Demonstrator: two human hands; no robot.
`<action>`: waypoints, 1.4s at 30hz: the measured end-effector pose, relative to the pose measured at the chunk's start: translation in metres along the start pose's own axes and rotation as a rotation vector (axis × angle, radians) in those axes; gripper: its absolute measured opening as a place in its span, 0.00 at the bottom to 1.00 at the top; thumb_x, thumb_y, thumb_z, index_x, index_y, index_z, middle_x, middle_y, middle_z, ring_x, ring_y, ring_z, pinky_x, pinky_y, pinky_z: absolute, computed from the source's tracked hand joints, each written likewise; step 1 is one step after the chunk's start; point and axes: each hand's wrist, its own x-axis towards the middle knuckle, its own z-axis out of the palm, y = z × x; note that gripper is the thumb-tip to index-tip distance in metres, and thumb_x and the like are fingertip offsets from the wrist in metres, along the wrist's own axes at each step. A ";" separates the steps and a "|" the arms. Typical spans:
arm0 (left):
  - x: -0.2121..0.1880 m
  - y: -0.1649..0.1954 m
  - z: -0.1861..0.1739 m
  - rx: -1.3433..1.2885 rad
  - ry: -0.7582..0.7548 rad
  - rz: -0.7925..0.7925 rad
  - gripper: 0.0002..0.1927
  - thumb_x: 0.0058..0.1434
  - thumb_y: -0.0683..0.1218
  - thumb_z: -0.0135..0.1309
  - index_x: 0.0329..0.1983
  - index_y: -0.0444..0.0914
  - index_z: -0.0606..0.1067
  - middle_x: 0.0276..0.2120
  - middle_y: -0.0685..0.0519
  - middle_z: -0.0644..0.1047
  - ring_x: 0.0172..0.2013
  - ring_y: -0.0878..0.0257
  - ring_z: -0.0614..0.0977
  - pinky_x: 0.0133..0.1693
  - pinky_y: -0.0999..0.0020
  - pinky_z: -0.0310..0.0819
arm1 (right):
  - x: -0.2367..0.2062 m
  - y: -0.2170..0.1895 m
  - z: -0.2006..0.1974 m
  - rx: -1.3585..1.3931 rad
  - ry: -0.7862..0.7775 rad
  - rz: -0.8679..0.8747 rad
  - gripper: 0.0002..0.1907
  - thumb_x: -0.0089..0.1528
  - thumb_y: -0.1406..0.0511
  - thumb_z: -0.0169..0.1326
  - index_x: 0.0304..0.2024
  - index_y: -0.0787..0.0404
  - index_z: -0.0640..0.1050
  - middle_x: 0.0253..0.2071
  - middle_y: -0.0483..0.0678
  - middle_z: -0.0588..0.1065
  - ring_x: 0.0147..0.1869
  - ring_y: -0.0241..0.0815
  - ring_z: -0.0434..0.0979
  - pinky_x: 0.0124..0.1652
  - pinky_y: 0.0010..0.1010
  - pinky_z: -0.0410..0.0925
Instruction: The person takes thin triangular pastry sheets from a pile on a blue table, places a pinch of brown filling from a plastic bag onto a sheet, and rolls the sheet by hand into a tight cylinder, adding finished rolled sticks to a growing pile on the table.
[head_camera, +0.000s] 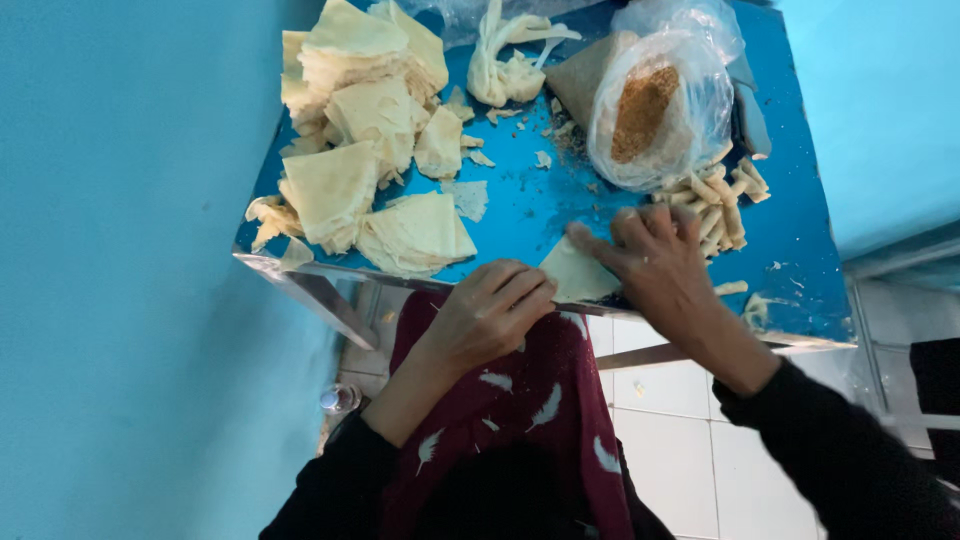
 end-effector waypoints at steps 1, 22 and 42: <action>0.000 0.000 0.000 -0.004 -0.001 0.001 0.14 0.63 0.44 0.63 0.49 0.35 0.77 0.48 0.52 0.76 0.51 0.56 0.77 0.51 0.60 0.75 | 0.000 0.002 -0.001 -0.163 0.033 -0.072 0.28 0.63 0.66 0.54 0.66 0.41 0.75 0.50 0.44 0.69 0.57 0.42 0.67 0.57 0.45 0.59; 0.004 0.000 0.001 -0.022 0.029 0.006 0.12 0.62 0.43 0.63 0.47 0.36 0.77 0.45 0.52 0.76 0.49 0.54 0.78 0.49 0.60 0.76 | -0.001 0.041 -0.012 0.262 0.037 0.105 0.24 0.53 0.80 0.53 0.42 0.47 0.82 0.48 0.47 0.75 0.55 0.50 0.70 0.50 0.42 0.65; 0.016 0.010 0.002 -0.162 0.127 -0.354 0.12 0.64 0.40 0.59 0.48 0.33 0.71 0.49 0.43 0.72 0.49 0.45 0.77 0.49 0.55 0.75 | 0.125 0.061 0.027 0.314 0.010 0.428 0.40 0.62 0.70 0.52 0.68 0.78 0.46 0.28 0.72 0.75 0.30 0.74 0.76 0.27 0.62 0.66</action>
